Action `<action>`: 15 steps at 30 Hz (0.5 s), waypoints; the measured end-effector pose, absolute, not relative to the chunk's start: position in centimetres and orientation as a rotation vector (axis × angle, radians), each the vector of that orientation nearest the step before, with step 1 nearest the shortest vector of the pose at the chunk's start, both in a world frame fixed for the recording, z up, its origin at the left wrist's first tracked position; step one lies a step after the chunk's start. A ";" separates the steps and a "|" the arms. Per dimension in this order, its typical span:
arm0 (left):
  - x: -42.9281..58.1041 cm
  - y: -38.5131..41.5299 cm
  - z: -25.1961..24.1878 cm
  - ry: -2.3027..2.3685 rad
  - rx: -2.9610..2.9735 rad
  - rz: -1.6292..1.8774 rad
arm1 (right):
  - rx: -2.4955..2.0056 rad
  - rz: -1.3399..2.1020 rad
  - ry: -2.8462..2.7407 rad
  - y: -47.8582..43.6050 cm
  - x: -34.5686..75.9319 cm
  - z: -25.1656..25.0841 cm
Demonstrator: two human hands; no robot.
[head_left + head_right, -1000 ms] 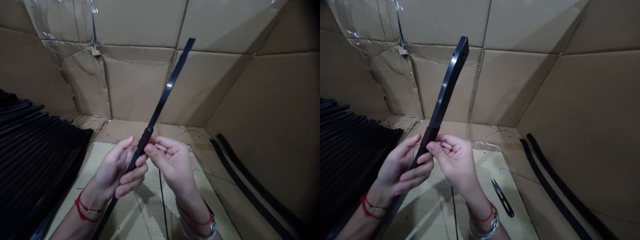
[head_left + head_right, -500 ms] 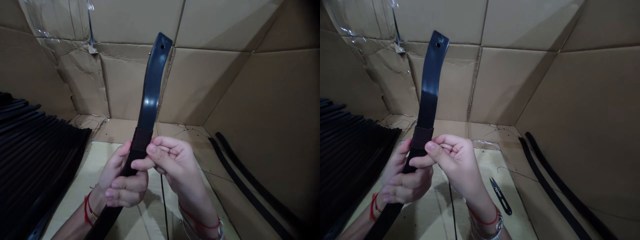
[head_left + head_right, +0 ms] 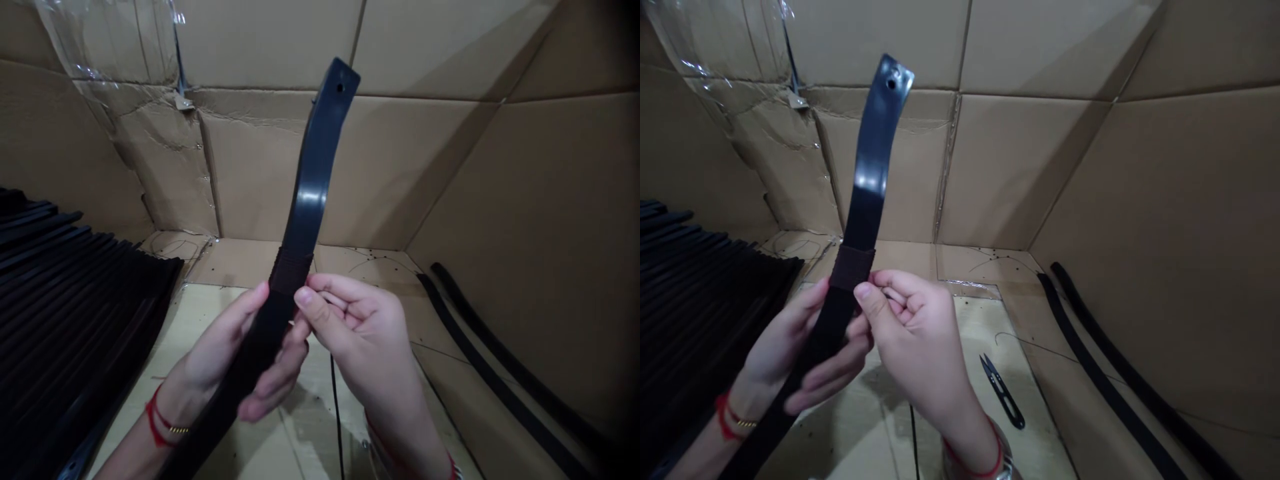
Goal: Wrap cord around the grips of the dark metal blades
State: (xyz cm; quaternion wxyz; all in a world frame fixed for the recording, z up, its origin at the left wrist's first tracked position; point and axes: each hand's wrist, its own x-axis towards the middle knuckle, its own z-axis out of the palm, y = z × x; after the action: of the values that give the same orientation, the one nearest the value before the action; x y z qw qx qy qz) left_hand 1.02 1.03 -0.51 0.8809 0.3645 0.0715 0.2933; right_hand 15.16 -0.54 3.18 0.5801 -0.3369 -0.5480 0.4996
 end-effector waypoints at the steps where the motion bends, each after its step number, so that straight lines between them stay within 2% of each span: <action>1: 0.9 0.9 -0.2 0.232 0.810 0.663 | -0.811 1.117 -1.290 -0.6 15.2 3.2; 15: 2.0 -0.1 0.1 0.280 0.826 0.820 | -0.689 1.031 -1.192 0.1 14.0 1.6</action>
State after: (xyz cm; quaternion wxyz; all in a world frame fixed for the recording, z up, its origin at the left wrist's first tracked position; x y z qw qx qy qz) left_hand 2.02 -0.10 0.08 0.8262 0.3886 0.1318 0.3860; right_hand 14.01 0.12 1.61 0.6524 -0.3038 -0.5250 0.4544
